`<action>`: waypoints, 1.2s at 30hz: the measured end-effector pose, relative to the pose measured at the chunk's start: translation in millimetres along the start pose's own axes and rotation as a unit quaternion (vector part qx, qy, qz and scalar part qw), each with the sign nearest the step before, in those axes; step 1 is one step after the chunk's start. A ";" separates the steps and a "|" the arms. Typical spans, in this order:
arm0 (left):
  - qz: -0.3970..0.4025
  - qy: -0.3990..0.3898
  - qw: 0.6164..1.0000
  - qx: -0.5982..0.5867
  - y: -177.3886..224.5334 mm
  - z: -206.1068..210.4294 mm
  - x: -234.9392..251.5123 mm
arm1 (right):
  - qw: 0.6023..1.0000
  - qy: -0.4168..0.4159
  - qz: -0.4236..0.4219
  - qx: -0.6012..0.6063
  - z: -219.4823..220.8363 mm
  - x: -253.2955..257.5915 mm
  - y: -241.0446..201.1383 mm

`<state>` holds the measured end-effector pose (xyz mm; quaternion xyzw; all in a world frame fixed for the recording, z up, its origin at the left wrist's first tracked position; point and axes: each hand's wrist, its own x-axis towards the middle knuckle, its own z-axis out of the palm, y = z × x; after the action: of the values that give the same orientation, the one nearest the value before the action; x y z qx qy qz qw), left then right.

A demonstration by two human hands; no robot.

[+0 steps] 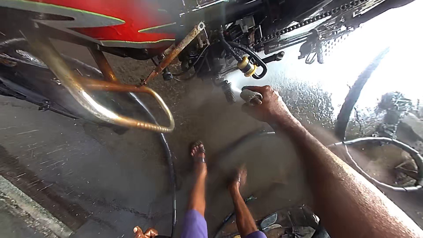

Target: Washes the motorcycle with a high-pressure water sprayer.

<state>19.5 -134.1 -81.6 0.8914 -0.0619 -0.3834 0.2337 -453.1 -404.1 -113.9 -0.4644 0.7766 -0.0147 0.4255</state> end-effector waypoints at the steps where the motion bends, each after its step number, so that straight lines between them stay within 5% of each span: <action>1: 0.001 -0.009 1.000 0.003 -6.7 -5.0 6.6 | 1.000 0.003 0.012 -0.007 -0.2 1.1 0.6; 8: 0.008 -0.001 1.000 0.000 -6.3 -1.8 8.7 | 0.998 0.017 -0.059 0.018 -0.3 0.9 -4.9; 15: 0.013 -0.009 1.000 -0.002 -9.1 -9.1 18.1 | 1.000 0.029 -0.006 0.003 -7.9 4.0 -3.8; 21: 0.022 -0.003 1.000 -0.013 1.8 2.0 7.5 | 0.996 0.013 -0.086 0.028 -1.7 6.2 -1.0; 36: 0.031 -0.014 0.999 -0.015 4.0 1.0 4.8 | 0.995 0.012 -0.049 0.092 -3.3 -6.2 5.7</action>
<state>22.4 -139.4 -83.4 0.8802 -0.0870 -0.3891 0.2575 -458.1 -397.5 -110.2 -0.4605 0.7536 -0.1121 0.4555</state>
